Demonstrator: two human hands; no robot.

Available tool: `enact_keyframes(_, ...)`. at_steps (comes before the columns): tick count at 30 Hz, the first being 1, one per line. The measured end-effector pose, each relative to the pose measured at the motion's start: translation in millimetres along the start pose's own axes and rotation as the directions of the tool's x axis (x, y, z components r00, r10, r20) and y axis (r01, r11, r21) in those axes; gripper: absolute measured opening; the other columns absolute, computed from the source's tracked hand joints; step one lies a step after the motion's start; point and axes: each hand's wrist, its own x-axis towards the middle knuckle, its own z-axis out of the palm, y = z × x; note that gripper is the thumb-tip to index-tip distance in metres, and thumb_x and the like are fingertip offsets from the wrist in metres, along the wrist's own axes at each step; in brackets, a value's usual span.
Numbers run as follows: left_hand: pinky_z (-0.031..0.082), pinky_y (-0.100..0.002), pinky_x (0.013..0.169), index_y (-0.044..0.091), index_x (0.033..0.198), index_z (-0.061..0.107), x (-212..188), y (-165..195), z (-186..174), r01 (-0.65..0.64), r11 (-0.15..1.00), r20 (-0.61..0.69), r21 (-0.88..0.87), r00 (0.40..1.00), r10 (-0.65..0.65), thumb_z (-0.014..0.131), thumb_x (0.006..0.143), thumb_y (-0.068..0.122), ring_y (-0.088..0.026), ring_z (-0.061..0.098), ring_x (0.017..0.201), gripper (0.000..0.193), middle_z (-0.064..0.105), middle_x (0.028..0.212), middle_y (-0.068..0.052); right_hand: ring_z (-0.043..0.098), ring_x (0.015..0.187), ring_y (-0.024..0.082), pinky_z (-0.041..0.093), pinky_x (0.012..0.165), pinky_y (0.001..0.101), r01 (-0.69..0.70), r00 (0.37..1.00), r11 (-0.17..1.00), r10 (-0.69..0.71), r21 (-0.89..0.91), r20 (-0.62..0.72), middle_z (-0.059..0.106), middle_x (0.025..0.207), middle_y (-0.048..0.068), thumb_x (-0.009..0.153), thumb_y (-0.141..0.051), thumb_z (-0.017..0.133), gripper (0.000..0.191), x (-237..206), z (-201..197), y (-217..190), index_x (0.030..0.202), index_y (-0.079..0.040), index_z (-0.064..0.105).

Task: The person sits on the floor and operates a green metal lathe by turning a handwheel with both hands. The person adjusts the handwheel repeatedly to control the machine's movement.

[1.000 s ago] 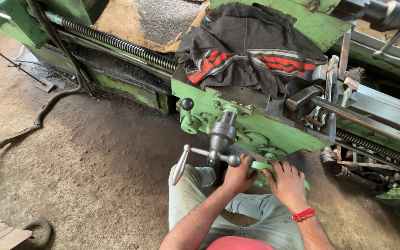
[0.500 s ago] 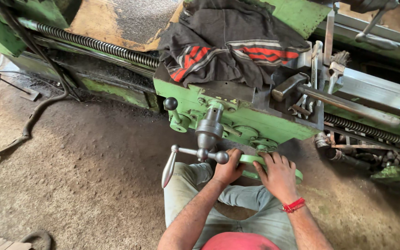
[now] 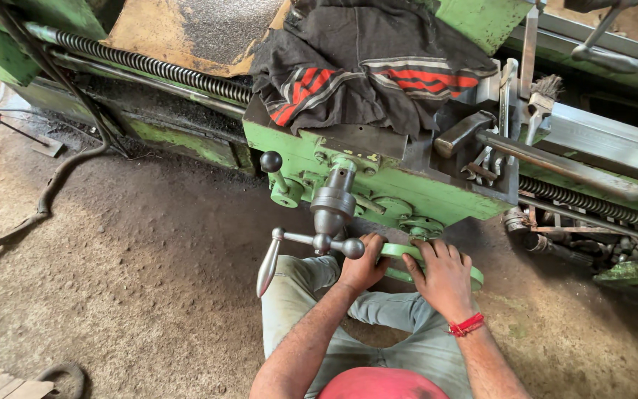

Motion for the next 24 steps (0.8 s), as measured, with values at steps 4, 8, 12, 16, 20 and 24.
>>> enact_keyframes(4, 0.052, -0.049, 0.081, 0.006, 0.109, 0.059, -0.9, -1.6, 0.3, -0.002, 1.0, 0.003, 0.004, 1.0, 0.002, 0.078, 0.078, 0.01, -0.039, 0.063, 0.099, 0.036, 0.064, 0.103, -0.015, 0.062, 0.1, 0.028, 0.041, 0.086, 0.0481, -0.012, 1.0, 1.0, 0.012, 0.0, 0.014, 0.067, 0.109, 0.005, 0.093, -0.048, 0.063, 0.041, 0.0, 1.6, 0.1, 0.12, -0.018, 0.07)
enact_keyframes(8, 0.052, -0.049, 0.081, 0.007, 0.11, 0.058, -1.5, -2.5, 1.8, -0.009, 1.0, -0.006, 0.003, 1.0, 0.009, 0.078, 0.079, 0.011, -0.04, 0.062, 0.098, 0.038, 0.064, 0.105, -0.015, 0.061, 0.1, 0.028, 0.041, 0.086, 0.0483, -0.019, 1.0, 1.0, 0.019, -0.008, 0.023, 0.067, 0.108, 0.005, 0.093, -0.048, 0.062, 0.041, -0.8, 2.9, 1.3, 0.12, -0.018, 0.07)
enact_keyframes(12, 0.052, -0.049, 0.081, 0.006, 0.11, 0.058, -0.9, -2.2, 0.1, 0.005, 1.0, 0.015, -0.003, 1.0, -0.005, 0.078, 0.079, 0.01, -0.04, 0.063, 0.099, 0.036, 0.064, 0.104, -0.015, 0.061, 0.1, 0.028, 0.041, 0.087, 0.0484, -0.023, 0.999, 1.0, 0.024, -0.017, 0.035, 0.066, 0.107, 0.005, 0.093, -0.049, 0.062, 0.042, -0.6, 3.9, 1.1, 0.121, -0.018, 0.07)
enact_keyframes(16, 0.051, -0.049, 0.081, 0.006, 0.109, 0.058, -0.6, 0.5, -3.1, 0.011, 1.0, 0.019, -0.016, 1.0, -0.011, 0.077, 0.078, 0.009, -0.04, 0.063, 0.099, 0.036, 0.064, 0.103, -0.015, 0.061, 0.099, 0.028, 0.041, 0.086, 0.0484, -0.013, 1.0, 1.0, 0.013, -0.004, 0.02, 0.066, 0.106, 0.005, 0.093, -0.049, 0.062, 0.043, -0.8, 3.8, 0.0, 0.121, -0.018, 0.07)
enact_keyframes(20, 0.052, -0.048, 0.081, 0.006, 0.108, 0.058, -0.8, 1.1, -4.7, 0.009, 1.0, 0.011, -0.011, 1.0, -0.009, 0.077, 0.079, 0.009, -0.039, 0.063, 0.098, 0.035, 0.063, 0.102, -0.014, 0.061, 0.099, 0.028, 0.041, 0.087, 0.0481, 0.004, 1.0, 1.0, -0.004, -0.019, -0.001, 0.066, 0.105, 0.005, 0.093, -0.049, 0.063, 0.041, -0.4, 2.8, -2.4, 0.12, -0.018, 0.071)
enact_keyframes(24, 0.051, -0.048, 0.084, 0.006, 0.107, 0.057, -5.6, -6.1, -2.1, -0.003, 1.0, -0.006, -0.031, 1.0, 0.003, 0.077, 0.079, 0.008, -0.041, 0.062, 0.101, 0.034, 0.063, 0.102, -0.015, 0.06, 0.099, 0.027, 0.04, 0.082, 0.0468, 0.004, 1.0, 1.0, -0.005, -0.027, -0.028, 0.066, 0.106, 0.005, 0.092, -0.047, 0.065, 0.04, 0.3, 1.9, -7.0, 0.118, -0.018, 0.07)
